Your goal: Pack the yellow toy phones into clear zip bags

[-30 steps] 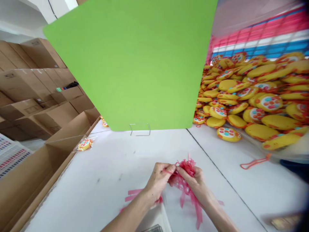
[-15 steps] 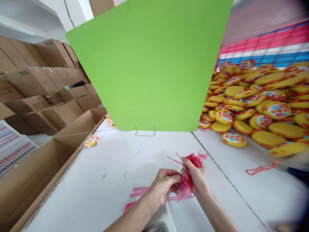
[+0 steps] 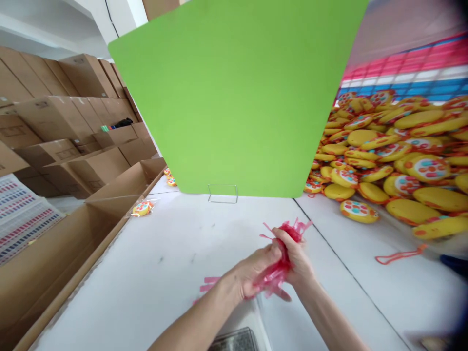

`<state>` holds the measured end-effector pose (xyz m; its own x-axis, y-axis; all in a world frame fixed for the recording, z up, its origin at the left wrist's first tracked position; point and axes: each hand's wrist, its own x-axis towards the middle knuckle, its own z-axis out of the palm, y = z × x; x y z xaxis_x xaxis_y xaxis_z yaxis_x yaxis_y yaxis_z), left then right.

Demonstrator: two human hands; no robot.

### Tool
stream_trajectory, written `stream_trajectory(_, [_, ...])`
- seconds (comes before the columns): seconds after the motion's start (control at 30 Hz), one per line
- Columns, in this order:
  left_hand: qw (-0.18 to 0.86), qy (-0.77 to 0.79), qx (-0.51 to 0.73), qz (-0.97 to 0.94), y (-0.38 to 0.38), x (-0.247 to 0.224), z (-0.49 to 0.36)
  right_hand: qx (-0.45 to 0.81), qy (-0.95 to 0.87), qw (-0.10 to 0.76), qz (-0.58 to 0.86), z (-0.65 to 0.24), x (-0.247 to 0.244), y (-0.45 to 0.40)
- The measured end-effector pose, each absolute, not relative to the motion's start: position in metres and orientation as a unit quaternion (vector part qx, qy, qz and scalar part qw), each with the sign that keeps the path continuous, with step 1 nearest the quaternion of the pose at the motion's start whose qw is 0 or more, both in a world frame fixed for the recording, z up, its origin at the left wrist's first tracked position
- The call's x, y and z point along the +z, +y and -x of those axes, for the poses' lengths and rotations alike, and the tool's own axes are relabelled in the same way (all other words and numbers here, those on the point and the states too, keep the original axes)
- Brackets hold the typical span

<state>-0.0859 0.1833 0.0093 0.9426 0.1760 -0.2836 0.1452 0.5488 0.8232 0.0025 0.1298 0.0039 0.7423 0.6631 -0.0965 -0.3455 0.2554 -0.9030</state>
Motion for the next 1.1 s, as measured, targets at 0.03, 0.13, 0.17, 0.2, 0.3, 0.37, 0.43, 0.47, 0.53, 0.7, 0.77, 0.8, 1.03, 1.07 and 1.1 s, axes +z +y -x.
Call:
stream_trajectory(0.03, [0.861,0.171,-0.016,-0.478,0.179,0.006,0.085,0.307,-0.159,0.767,0.540,-0.001,0.002,0.129])
stream_trajectory(0.13, [0.836,0.206,-0.052,-0.505,0.175,0.002,0.086,0.245,-0.190,0.731,0.608,0.000,-0.002,0.127])
stream_trajectory(0.17, [0.832,0.211,-0.062,-0.509,0.176,0.003,0.088,0.227,-0.210,0.717,0.624,0.000,-0.002,0.126])
stream_trajectory(0.2, [0.830,0.213,-0.070,-0.510,0.177,0.004,0.090,0.212,-0.233,0.704,0.637,0.000,-0.002,0.125])
stream_trajectory(0.3, [0.818,0.238,-0.066,-0.519,0.181,0.005,0.095,0.184,-0.306,0.660,0.661,-0.001,-0.004,0.122])
stream_trajectory(0.37, [0.809,0.262,-0.046,-0.523,0.182,0.002,0.098,0.181,-0.353,0.626,0.672,0.000,-0.006,0.119])
stream_trajectory(0.43, [0.800,0.284,-0.019,-0.528,0.183,-0.002,0.099,0.193,-0.400,0.582,0.682,0.001,-0.008,0.114])
stream_trajectory(0.47, [0.795,0.291,-0.006,-0.532,0.183,-0.004,0.099,0.204,-0.422,0.558,0.685,0.002,-0.008,0.112])
stream_trajectory(0.53, [0.785,0.301,0.019,-0.541,0.185,-0.007,0.100,0.233,-0.463,0.514,0.684,0.002,-0.007,0.107])
stream_trajectory(0.7, [0.771,0.318,0.069,-0.548,0.193,-0.004,0.106,0.322,-0.524,0.444,0.652,-0.003,-0.002,0.101])
stream_trajectory(0.77, [0.759,0.334,0.087,-0.552,0.194,0.001,0.110,0.355,-0.532,0.428,0.639,-0.006,-0.002,0.101])
stream_trajectory(0.8, [0.752,0.341,0.095,-0.556,0.194,0.003,0.112,0.368,-0.531,0.424,0.635,-0.007,-0.002,0.101])
stream_trajectory(1.03, [0.708,0.350,0.150,-0.595,0.192,0.013,0.122,0.409,-0.498,0.450,0.618,-0.005,-0.008,0.101])
stream_trajectory(1.07, [0.700,0.350,0.160,-0.602,0.193,0.013,0.124,0.415,-0.493,0.456,0.614,-0.005,-0.008,0.101])
stream_trajectory(1.1, [0.691,0.351,0.171,-0.608,0.194,0.013,0.125,0.419,-0.487,0.462,0.611,-0.004,-0.008,0.101])
